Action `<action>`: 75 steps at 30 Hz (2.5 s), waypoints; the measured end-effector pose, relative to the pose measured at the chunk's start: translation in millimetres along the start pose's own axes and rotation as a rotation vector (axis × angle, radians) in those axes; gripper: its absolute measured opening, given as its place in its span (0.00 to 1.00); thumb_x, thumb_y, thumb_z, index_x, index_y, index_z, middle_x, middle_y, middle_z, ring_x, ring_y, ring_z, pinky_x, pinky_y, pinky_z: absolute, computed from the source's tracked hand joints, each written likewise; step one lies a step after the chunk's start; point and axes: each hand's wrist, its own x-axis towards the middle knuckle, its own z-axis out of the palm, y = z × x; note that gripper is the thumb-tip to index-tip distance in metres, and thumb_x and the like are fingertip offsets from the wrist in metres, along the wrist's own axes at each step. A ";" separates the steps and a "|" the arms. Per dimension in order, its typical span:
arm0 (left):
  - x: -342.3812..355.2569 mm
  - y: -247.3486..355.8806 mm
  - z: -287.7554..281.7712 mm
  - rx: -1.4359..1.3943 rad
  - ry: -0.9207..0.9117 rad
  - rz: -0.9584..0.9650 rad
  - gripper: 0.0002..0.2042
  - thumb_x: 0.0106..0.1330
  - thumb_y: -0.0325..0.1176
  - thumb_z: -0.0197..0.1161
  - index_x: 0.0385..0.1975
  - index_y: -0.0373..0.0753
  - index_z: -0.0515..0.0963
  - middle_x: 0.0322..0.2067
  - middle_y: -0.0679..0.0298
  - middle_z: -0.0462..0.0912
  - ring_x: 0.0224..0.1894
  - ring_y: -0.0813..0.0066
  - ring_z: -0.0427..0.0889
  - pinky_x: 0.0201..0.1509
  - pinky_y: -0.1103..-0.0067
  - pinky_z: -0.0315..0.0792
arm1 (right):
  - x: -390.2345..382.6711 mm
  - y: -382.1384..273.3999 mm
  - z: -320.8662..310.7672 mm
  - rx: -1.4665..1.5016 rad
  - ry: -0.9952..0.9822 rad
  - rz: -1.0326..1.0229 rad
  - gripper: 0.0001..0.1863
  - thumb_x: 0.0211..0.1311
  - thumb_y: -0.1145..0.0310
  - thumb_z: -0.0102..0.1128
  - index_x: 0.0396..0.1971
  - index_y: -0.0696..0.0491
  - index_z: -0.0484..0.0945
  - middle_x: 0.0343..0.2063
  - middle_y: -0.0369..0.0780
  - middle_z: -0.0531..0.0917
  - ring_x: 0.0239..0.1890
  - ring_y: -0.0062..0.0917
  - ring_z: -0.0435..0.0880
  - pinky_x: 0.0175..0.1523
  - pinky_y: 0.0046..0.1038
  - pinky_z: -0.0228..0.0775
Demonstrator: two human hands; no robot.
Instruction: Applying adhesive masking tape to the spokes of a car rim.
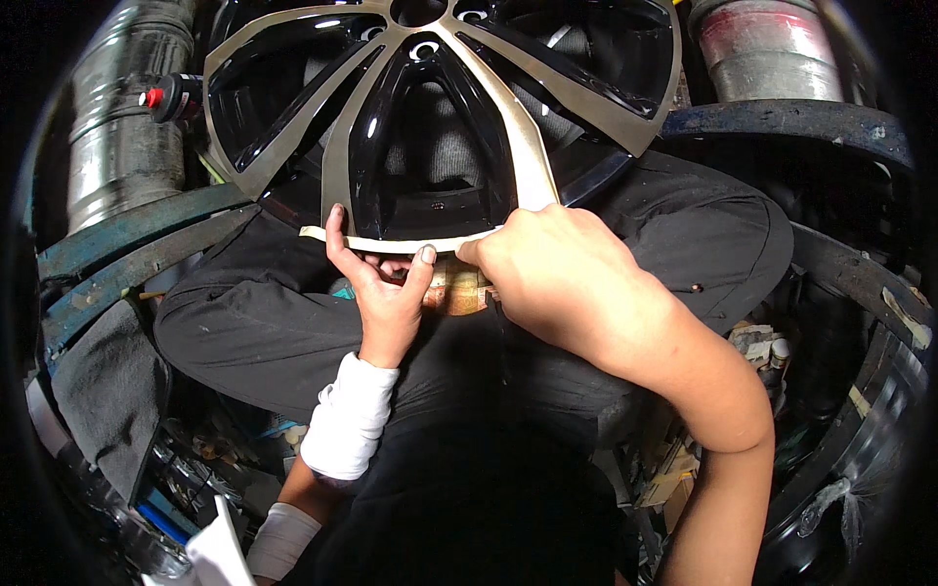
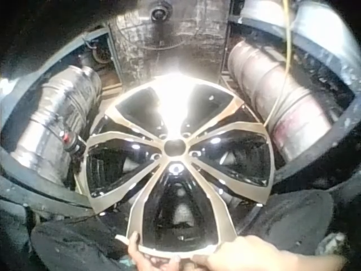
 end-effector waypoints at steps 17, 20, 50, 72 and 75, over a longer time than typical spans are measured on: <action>-1.0 6.0 20.1 -0.096 -0.039 -0.003 0.60 0.62 0.25 0.80 0.82 0.36 0.34 0.71 0.46 0.61 0.65 0.61 0.76 0.69 0.68 0.75 | 0.0 25.2 5.8 0.134 0.044 -0.063 0.13 0.64 0.71 0.66 0.47 0.52 0.91 0.30 0.51 0.90 0.35 0.46 0.92 0.44 0.43 0.86; -2.2 0.7 11.4 -0.035 -0.074 0.014 0.62 0.63 0.20 0.78 0.83 0.46 0.31 0.66 0.49 0.67 0.52 0.70 0.81 0.54 0.74 0.80 | -2.0 35.1 4.2 0.228 0.124 -0.086 0.10 0.67 0.70 0.67 0.45 0.55 0.90 0.32 0.50 0.91 0.36 0.46 0.92 0.46 0.42 0.85; -1.5 13.6 15.9 0.076 -0.016 -0.015 0.63 0.63 0.26 0.79 0.85 0.42 0.30 0.83 0.52 0.40 0.55 0.72 0.78 0.53 0.76 0.77 | -27.1 15.0 4.0 -0.314 0.147 -0.046 0.08 0.68 0.70 0.62 0.39 0.54 0.89 0.30 0.43 0.90 0.28 0.31 0.94 0.30 0.32 0.84; -3.0 18.2 16.8 0.025 -0.053 -0.091 0.59 0.65 0.23 0.76 0.85 0.43 0.33 0.81 0.55 0.46 0.55 0.75 0.78 0.52 0.80 0.77 | -23.2 9.0 4.6 -0.330 0.148 -0.005 0.04 0.61 0.69 0.67 0.30 0.52 0.88 0.26 0.42 0.90 0.27 0.30 0.93 0.32 0.30 0.83; -3.5 15.6 17.6 -0.002 -0.053 -0.069 0.58 0.66 0.22 0.75 0.85 0.44 0.33 0.81 0.55 0.46 0.57 0.74 0.77 0.54 0.80 0.77 | -22.6 7.5 4.2 -0.330 0.147 -0.010 0.05 0.61 0.69 0.66 0.30 0.52 0.88 0.25 0.41 0.90 0.27 0.29 0.93 0.32 0.30 0.83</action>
